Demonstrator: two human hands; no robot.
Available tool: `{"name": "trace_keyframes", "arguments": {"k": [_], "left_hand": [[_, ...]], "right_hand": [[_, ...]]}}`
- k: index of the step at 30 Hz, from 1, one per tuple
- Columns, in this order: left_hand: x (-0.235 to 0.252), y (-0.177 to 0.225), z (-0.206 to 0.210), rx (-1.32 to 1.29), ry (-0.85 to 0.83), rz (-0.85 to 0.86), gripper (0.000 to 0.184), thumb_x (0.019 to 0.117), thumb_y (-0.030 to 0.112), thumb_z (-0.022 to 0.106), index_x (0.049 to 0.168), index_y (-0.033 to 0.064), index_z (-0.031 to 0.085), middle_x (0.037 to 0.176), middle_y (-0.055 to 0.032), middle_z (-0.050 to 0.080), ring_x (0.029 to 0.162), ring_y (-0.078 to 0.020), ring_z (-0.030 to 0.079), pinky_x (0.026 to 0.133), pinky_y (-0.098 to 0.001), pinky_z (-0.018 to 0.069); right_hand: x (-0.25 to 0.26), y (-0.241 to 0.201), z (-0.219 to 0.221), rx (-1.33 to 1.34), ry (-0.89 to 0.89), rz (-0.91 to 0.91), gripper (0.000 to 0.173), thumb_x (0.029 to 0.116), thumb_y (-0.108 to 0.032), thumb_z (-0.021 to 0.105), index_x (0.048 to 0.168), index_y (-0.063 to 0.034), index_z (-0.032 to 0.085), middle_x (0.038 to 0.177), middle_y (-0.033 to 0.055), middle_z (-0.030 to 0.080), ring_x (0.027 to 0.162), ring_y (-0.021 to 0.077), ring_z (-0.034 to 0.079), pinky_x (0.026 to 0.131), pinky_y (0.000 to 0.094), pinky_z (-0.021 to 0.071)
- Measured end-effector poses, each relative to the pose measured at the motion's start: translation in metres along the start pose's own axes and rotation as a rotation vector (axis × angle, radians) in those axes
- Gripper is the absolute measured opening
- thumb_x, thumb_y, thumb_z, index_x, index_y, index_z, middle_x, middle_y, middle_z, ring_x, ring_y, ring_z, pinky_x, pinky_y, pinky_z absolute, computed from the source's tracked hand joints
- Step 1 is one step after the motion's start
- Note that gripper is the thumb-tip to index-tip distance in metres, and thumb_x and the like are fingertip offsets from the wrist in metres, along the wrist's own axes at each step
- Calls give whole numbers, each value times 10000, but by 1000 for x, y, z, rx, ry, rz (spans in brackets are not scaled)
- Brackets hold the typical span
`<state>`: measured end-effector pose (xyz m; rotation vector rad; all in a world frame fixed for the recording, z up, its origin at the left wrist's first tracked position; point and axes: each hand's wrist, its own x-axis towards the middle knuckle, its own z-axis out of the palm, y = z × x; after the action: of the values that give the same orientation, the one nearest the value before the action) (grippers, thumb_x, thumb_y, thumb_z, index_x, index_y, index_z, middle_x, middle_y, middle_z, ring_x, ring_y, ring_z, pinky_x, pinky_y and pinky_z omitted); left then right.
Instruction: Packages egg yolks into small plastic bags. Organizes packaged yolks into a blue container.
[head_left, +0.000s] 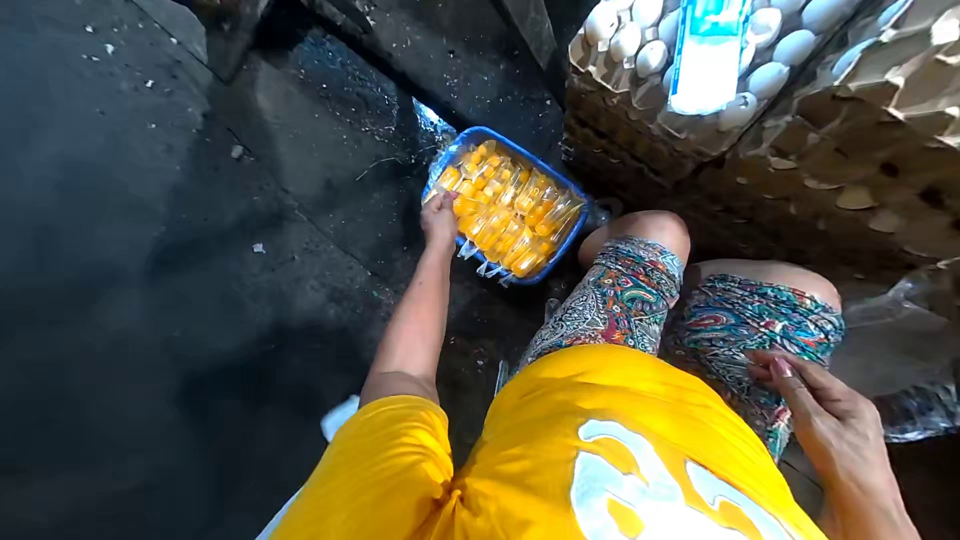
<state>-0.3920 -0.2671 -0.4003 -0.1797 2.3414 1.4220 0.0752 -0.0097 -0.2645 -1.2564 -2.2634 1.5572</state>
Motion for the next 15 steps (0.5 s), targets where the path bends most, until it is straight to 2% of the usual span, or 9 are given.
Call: {"name": "trace_keyframes", "arguments": {"k": [5, 10, 15], "left_hand": [[32, -27, -3, -290, 161, -101, 387, 1126, 242, 382, 1354, -3, 578, 1353, -203, 590, 1156, -295, 621, 948, -478, 540], [45, -42, 13, -544, 214, -213, 403, 1136, 253, 348, 1423, 11, 495, 1423, -201, 520, 1186, -296, 599, 957, -464, 533], [51, -62, 41, -749, 219, -336, 411, 1140, 221, 318, 1499, 37, 395, 1517, -202, 426, 1265, -337, 574, 1002, -474, 536]], "right_hand": [[9, 2, -1, -21, -11, 87, 358, 1059, -214, 465, 1197, 53, 659, 1106, 56, 728, 956, 2, 688, 877, 191, 569], [21, -5, -1, -5, -19, 112, 344, 1058, -182, 464, 1193, 74, 648, 1101, 42, 729, 930, -14, 690, 846, 175, 577], [29, -11, -1, -39, -58, 144, 347, 1064, -191, 461, 1197, 72, 646, 1104, 47, 723, 935, -20, 682, 850, 176, 572]]}}
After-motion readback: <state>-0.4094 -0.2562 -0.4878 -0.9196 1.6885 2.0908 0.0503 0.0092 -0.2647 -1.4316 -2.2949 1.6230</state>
